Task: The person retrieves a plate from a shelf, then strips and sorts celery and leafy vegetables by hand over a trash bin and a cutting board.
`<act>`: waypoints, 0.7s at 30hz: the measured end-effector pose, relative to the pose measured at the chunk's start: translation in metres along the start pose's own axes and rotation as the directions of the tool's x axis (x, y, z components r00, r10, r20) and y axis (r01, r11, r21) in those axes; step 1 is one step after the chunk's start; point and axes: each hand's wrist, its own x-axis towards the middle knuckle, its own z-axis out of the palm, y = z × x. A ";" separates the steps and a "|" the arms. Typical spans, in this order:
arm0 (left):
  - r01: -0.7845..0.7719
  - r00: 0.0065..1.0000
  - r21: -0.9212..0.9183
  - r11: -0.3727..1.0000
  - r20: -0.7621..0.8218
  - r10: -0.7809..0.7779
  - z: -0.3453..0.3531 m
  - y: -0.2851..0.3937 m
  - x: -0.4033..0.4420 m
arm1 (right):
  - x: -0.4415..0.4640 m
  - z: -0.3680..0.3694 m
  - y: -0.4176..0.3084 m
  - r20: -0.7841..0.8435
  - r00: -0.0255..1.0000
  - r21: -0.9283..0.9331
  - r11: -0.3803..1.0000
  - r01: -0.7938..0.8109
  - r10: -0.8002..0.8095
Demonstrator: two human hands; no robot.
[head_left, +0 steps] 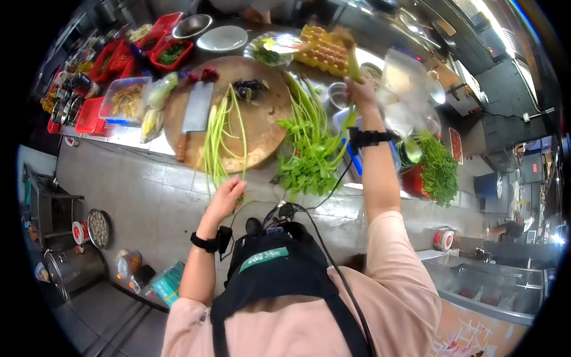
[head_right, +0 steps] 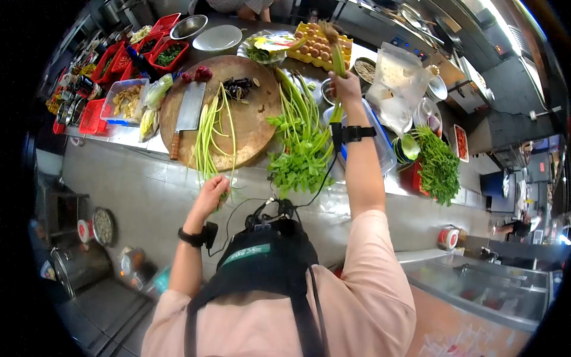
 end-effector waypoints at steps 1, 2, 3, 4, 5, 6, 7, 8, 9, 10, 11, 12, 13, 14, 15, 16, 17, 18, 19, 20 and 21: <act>0.006 1.000 -0.001 1.000 0.010 -0.006 0.000 0.007 0.000 | -0.014 -0.006 -0.014 0.031 0.996 -0.084 0.993 0.083 -0.081; -0.019 1.000 0.044 0.999 0.017 0.019 0.001 0.016 0.001 | -0.024 -0.011 -0.025 0.052 0.979 -0.125 0.972 0.201 -0.196; -0.038 0.999 0.088 0.995 0.027 0.036 0.003 0.023 0.001 | -0.047 -0.014 -0.050 0.101 0.973 -0.002 0.978 0.208 -0.207; -0.062 0.997 0.041 0.997 0.048 0.060 0.006 0.027 0.005 | -0.063 -0.018 -0.064 0.069 0.961 -0.098 0.957 0.275 -0.269; -0.094 0.992 0.070 0.993 0.093 0.087 0.005 0.031 0.009 | -0.083 -0.019 -0.087 0.032 0.965 -0.112 0.959 0.262 -0.260; -0.104 0.990 0.078 0.991 0.106 0.096 0.010 0.043 0.009 | -0.100 -0.023 -0.106 -0.001 0.962 -0.120 0.955 0.270 -0.272; -0.110 0.988 0.063 0.992 0.120 0.102 0.011 0.037 0.016 | -0.122 -0.025 -0.130 -0.020 0.943 -0.189 0.927 0.323 -0.332; -0.123 0.984 0.049 0.991 0.133 0.116 0.013 0.032 0.023 | -0.140 -0.028 -0.148 -0.036 0.916 -0.259 0.889 0.378 -0.400; -0.132 0.981 0.044 0.990 0.148 0.124 0.017 0.037 0.023 | -0.145 -0.039 -0.153 -0.048 0.913 -0.271 0.885 0.378 -0.405; -0.147 0.979 0.068 0.987 0.151 0.135 0.023 0.043 0.022 | -0.146 -0.052 -0.160 -0.070 0.875 -0.246 0.859 0.450 -0.479; -0.162 0.977 0.093 0.982 0.153 0.147 0.027 0.048 0.023 | -0.150 -0.064 -0.164 -0.093 0.830 -0.222 0.825 0.520 -0.549; -0.170 0.974 0.091 0.981 0.167 0.153 0.030 0.048 0.030 | -0.159 -0.067 -0.171 -0.104 0.827 -0.232 0.822 0.520 -0.553; -0.149 0.975 0.104 0.983 0.181 0.129 0.033 0.045 0.039 | -0.170 -0.069 -0.179 -0.113 0.797 -0.336 0.778 0.531 -0.593; -0.131 0.975 0.122 0.984 0.195 0.105 0.034 0.043 0.045 | -0.180 -0.071 -0.186 -0.120 0.765 -0.434 0.726 0.533 -0.633; -0.126 0.981 0.145 0.981 0.168 0.101 0.037 0.048 0.046 | -0.195 -0.074 -0.194 -0.214 0.737 -0.454 0.734 0.506 -0.641; -0.141 0.979 0.143 0.980 0.170 0.116 0.039 0.051 0.053 | -0.205 -0.073 -0.202 -0.216 0.727 -0.459 0.725 0.514 -0.652; -0.194 0.966 0.096 0.976 0.190 0.173 0.044 0.052 0.061 | -0.215 -0.074 -0.206 -0.232 0.708 -0.404 0.728 0.554 -0.667; -0.240 0.950 0.052 0.969 0.216 0.224 0.050 0.051 0.064 | -0.227 -0.076 -0.207 -0.257 0.691 -0.350 0.732 0.585 -0.675; -0.242 0.946 0.056 0.969 0.235 0.223 0.058 0.063 0.057 | -0.237 -0.080 -0.204 -0.273 0.688 -0.358 0.735 0.576 -0.673; -0.302 0.933 0.108 0.947 0.235 0.271 0.069 0.079 0.054 | -0.245 -0.085 -0.203 -0.277 0.690 -0.337 0.740 0.582 -0.669; -0.364 0.917 0.154 0.919 0.230 0.325 0.078 0.097 0.050 | -0.250 -0.089 -0.204 -0.273 0.690 -0.316 0.740 0.594 -0.670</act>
